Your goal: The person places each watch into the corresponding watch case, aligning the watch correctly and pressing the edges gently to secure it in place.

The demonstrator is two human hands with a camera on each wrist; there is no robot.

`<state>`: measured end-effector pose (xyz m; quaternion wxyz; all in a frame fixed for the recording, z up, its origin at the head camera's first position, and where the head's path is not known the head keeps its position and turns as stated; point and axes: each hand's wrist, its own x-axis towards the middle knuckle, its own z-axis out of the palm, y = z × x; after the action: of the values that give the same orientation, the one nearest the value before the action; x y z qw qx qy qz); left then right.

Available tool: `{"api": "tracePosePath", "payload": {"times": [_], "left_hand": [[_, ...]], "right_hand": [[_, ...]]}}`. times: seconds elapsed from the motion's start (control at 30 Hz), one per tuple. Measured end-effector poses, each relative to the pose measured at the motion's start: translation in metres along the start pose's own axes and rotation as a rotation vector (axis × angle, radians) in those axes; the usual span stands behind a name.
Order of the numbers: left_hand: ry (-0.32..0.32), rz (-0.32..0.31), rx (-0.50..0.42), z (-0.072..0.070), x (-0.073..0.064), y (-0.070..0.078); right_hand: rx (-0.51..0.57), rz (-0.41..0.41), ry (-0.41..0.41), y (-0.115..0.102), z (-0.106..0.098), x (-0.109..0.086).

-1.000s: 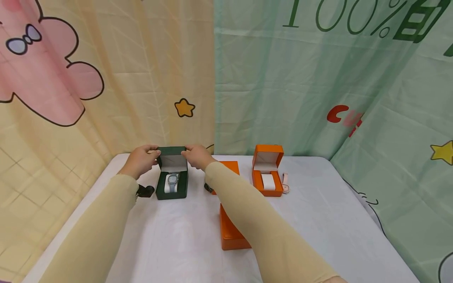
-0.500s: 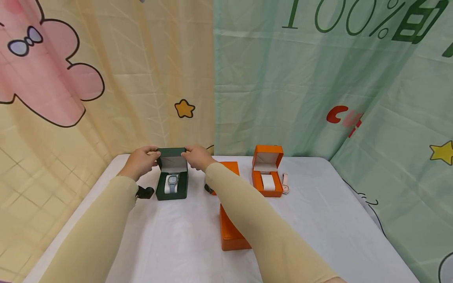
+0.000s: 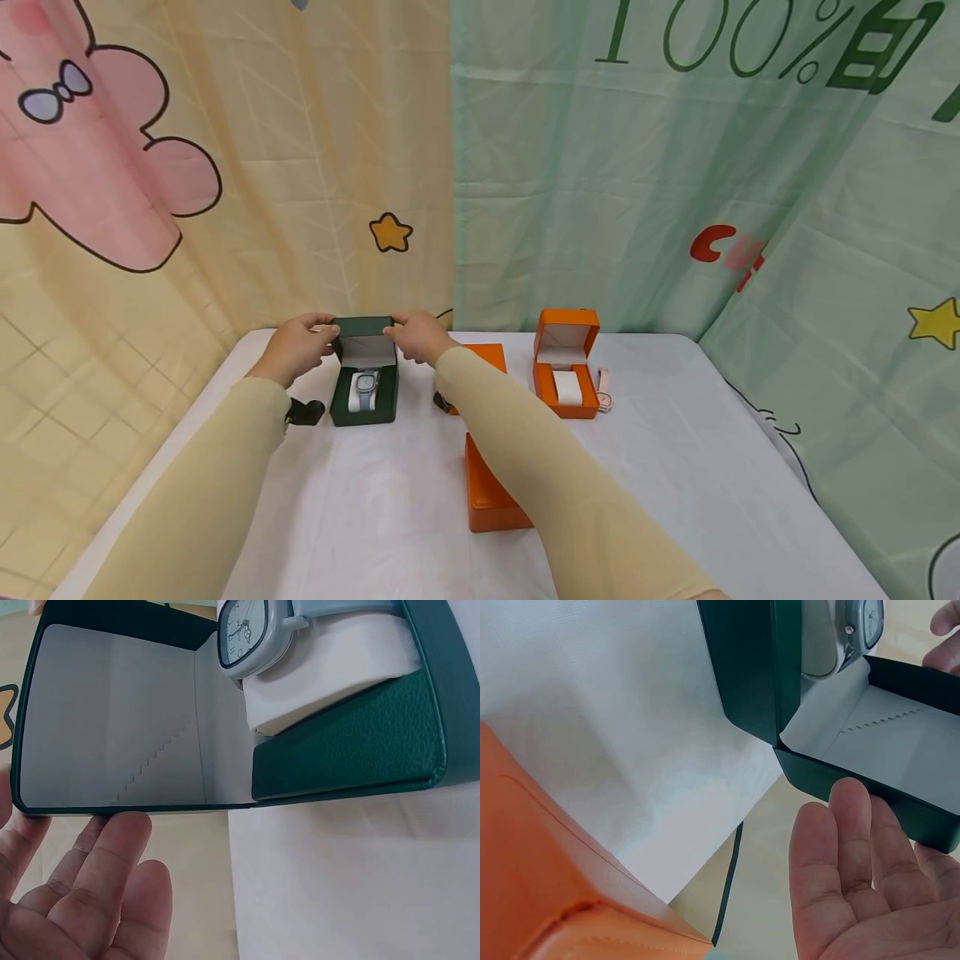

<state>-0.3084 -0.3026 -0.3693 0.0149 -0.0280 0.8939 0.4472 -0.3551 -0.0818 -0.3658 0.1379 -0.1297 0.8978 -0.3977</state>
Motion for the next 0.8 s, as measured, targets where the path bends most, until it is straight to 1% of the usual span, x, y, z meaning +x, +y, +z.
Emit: {"api": "tracePosePath", "payload": {"times": [0.17, 0.5, 0.8], "left_hand": [[0.000, -0.001, -0.007, 0.0005, -0.0018, -0.0002], [-0.001, 0.017, 0.009, 0.0003, -0.0029, -0.0041], [-0.001, 0.009, 0.001, 0.0004, -0.0056, -0.0031]], "right_hand": [[-0.008, -0.002, -0.001, 0.0009, 0.0002, -0.0005], [-0.008, -0.012, -0.015, 0.0009, -0.0011, -0.0047], [0.004, -0.005, -0.012, 0.0022, -0.0003, -0.0042]]}}
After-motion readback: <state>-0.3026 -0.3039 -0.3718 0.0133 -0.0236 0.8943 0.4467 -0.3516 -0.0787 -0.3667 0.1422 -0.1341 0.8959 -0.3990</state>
